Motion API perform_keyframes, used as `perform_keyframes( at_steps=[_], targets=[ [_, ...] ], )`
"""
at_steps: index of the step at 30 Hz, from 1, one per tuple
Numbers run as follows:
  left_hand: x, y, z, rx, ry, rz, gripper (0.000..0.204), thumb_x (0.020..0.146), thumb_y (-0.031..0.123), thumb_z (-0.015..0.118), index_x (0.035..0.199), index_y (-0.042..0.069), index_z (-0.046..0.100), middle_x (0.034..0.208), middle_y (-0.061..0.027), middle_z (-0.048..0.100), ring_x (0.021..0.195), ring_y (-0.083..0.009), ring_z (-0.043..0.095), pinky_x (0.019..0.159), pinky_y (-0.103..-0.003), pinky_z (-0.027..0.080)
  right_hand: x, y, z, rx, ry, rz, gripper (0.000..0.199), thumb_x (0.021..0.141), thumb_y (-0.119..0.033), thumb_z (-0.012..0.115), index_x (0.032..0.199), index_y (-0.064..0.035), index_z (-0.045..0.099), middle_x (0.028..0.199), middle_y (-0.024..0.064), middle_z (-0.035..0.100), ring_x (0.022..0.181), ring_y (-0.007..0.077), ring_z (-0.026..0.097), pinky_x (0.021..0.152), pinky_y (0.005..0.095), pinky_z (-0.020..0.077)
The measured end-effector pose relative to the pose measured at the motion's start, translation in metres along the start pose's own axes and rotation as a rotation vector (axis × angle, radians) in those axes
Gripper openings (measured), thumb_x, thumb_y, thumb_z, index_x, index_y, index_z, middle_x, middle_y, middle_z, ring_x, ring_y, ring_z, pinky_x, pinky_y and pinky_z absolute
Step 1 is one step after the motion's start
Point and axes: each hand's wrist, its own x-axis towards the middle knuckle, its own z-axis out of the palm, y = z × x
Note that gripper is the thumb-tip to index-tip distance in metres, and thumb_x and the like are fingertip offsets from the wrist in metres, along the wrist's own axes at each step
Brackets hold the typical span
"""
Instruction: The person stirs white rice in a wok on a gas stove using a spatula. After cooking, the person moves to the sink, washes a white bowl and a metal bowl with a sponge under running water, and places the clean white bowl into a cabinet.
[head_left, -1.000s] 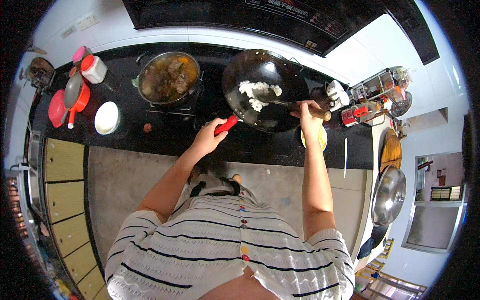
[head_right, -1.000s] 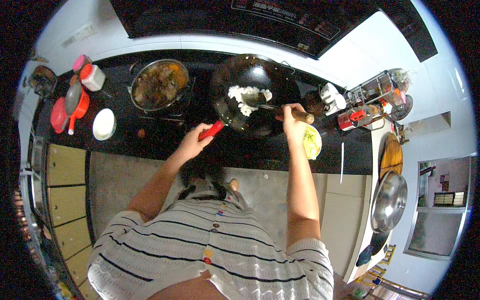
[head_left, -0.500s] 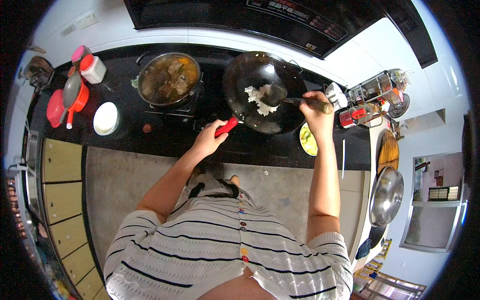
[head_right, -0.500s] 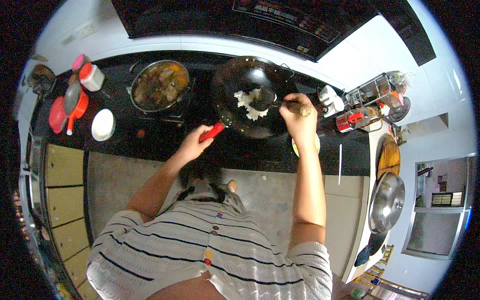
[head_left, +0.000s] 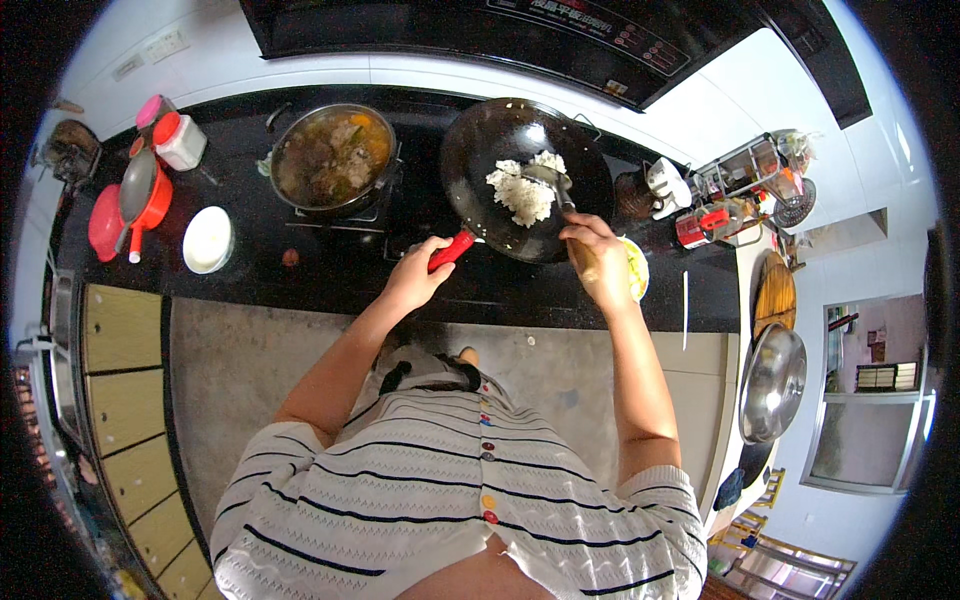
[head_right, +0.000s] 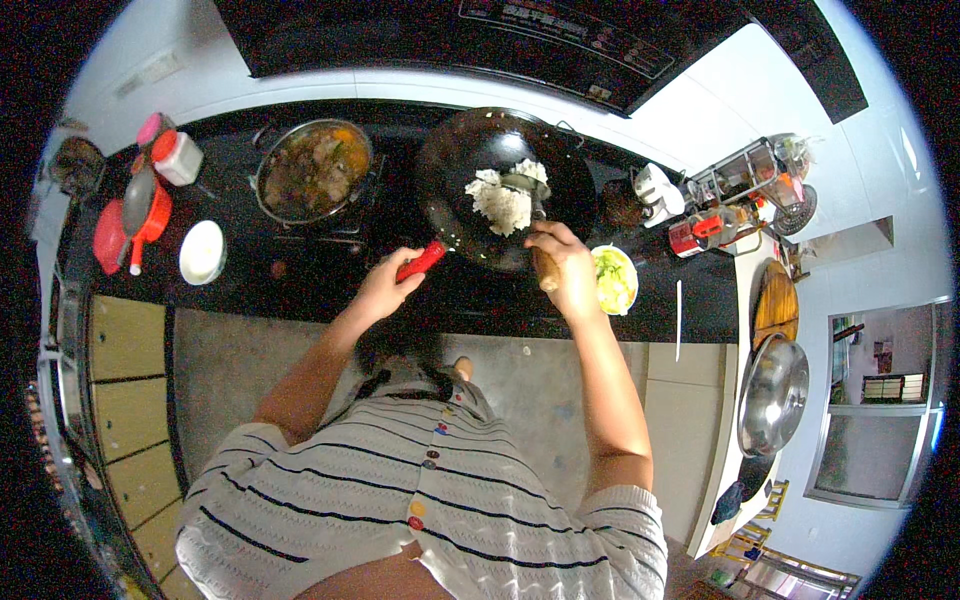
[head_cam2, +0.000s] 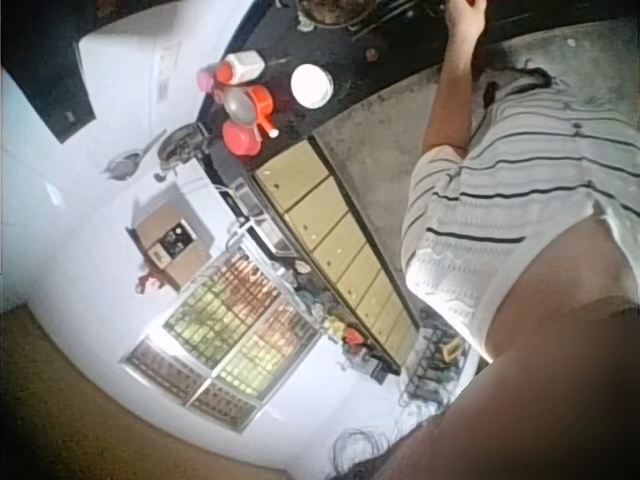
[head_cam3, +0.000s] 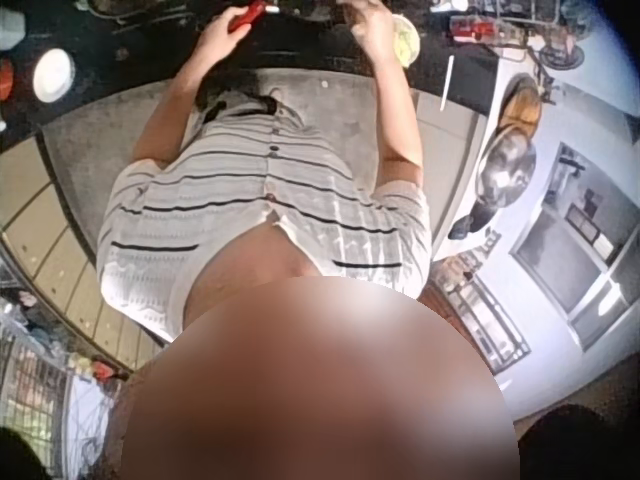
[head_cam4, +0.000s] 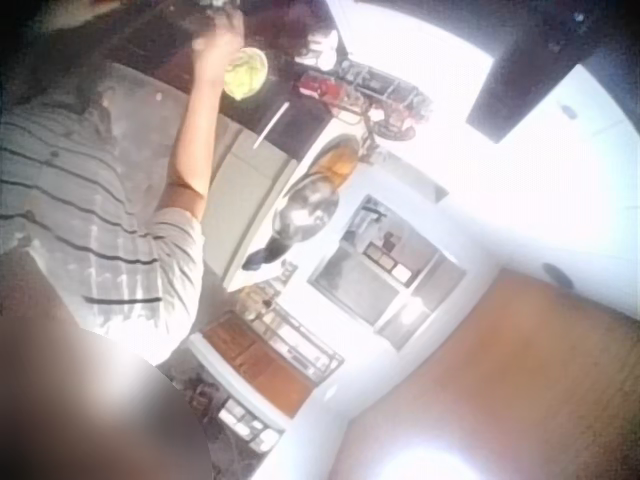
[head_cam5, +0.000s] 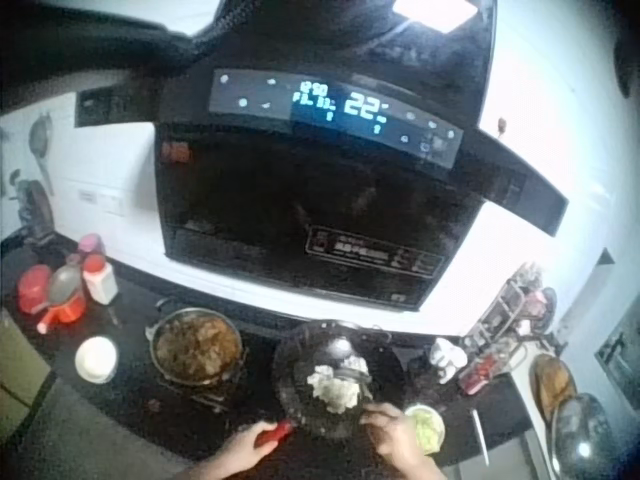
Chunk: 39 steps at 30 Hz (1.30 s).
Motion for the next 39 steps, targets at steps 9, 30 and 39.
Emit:
perform_keyframes(
  at_steps=[9,30,39],
  targets=[
    [0.001,0.002,0.0,0.017,-0.009,0.002,0.04,0.085,0.018,0.068,0.12,0.009,0.052,0.114,-0.0152,0.064,0.101,-0.0313,0.063,0.086,-0.037,0.049,-0.001,-0.011,0.007,-0.061,0.133,-0.084,0.025,0.07,0.006,0.065,0.093,-0.0055,0.066,0.109,0.0138,0.064,0.097,0.033,0.064,0.081,0.0353,0.052],
    [-0.003,-0.003,-0.001,0.0,0.035,0.043,0.039,0.084,0.021,0.068,0.118,0.01,0.052,0.11,-0.0195,0.061,0.103,-0.0389,0.059,0.087,-0.042,0.048,-0.006,-0.02,0.046,-0.068,0.311,-0.019,0.023,0.069,0.005,0.064,0.089,-0.0057,0.066,0.112,0.0123,0.062,0.1,0.0299,0.064,0.083,0.0326,0.0515],
    [-0.003,0.004,-0.005,0.035,-0.008,-0.016,0.04,0.085,0.022,0.068,0.12,0.011,0.051,0.112,-0.0187,0.061,0.104,-0.0381,0.059,0.087,-0.042,0.048,-0.014,-0.029,0.054,0.084,0.34,0.097,0.023,0.07,0.014,0.065,0.087,-0.0018,0.064,0.109,0.0134,0.059,0.104,0.0283,0.061,0.09,0.0313,0.0476]
  ],
)
